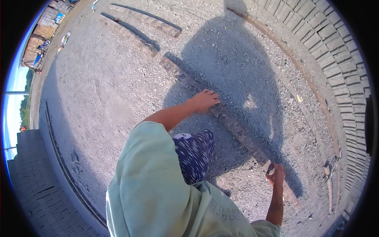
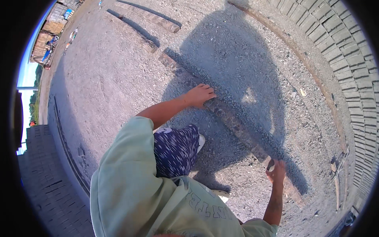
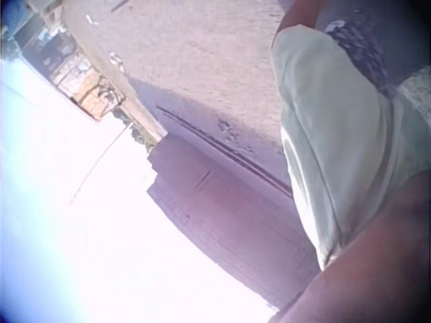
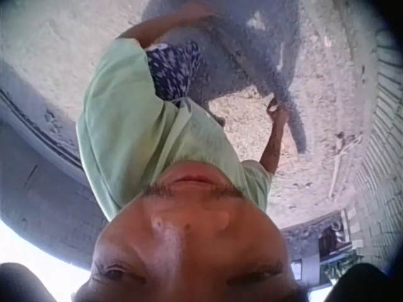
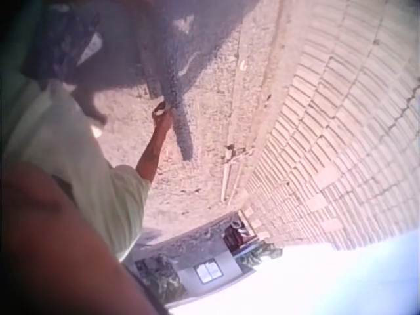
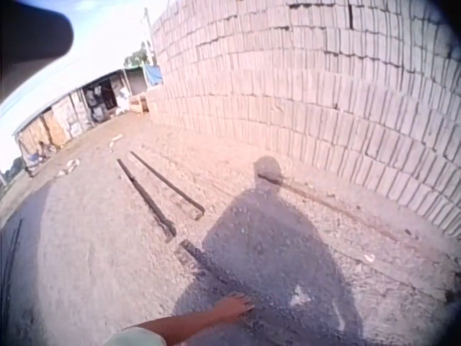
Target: The person repositions wooden planks on the ground by hand, sets down a concrete brick beside a plank, and then picks up a hollow bamboo pole.
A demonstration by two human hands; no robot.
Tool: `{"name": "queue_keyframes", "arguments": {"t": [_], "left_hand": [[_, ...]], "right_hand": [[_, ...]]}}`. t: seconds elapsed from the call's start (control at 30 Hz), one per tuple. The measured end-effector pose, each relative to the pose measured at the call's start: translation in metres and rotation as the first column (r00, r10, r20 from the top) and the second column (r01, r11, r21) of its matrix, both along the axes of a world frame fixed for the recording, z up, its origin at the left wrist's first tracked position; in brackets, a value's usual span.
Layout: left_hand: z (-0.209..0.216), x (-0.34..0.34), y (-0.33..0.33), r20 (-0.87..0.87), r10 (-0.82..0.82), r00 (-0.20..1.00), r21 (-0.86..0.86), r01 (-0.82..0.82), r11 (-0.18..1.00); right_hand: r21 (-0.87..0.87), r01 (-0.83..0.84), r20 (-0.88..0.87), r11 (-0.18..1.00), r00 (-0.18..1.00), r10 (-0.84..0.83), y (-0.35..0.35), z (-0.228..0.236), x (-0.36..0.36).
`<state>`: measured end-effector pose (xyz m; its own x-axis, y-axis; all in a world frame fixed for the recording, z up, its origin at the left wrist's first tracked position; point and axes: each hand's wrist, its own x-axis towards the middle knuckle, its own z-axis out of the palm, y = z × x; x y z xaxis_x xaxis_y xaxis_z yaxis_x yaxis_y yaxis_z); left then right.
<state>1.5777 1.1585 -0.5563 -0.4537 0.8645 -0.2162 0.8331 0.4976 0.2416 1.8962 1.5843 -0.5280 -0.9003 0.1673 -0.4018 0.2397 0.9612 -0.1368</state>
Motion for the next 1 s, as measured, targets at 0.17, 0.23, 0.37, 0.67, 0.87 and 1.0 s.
{"name": "queue_keyframes", "arguments": {"t": [0.17,0.23,0.37,0.67,0.87,1.0], "left_hand": [[-0.024,-0.019,-0.033,-0.081,0.113,0.990,0.042,-0.110,0.993],[-0.025,-0.026,-0.039,-0.055,0.122,0.991,0.028,-0.120,0.992],[-0.024,-0.031,-0.040,-0.002,0.127,0.992,-0.026,-0.127,0.992],[-0.012,-0.055,-0.052,-0.097,0.029,0.995,-0.009,-0.030,1.000],[-0.008,-0.048,-0.003,-0.017,-0.109,0.994,-0.083,0.108,0.991],[-0.003,-0.042,-0.032,-0.038,-0.125,0.991,-0.074,0.122,0.990]], "right_hand": [[-0.069,-0.007,-0.063,0.998,0.998,0.003,-0.035,-0.013,-0.023],[-0.064,-0.045,-0.083,0.997,0.996,0.040,-0.041,-0.025,-0.028],[-0.059,-0.067,-0.177,0.996,0.983,0.056,-0.045,-0.034,-0.025],[-0.173,-0.088,-0.228,0.981,0.973,0.047,-0.002,-0.028,-0.032],[0.047,0.265,0.139,0.963,0.953,-0.269,0.049,-0.057,0.055],[0.032,0.260,-0.017,0.965,0.966,-0.260,0.030,-0.070,0.049]]}}
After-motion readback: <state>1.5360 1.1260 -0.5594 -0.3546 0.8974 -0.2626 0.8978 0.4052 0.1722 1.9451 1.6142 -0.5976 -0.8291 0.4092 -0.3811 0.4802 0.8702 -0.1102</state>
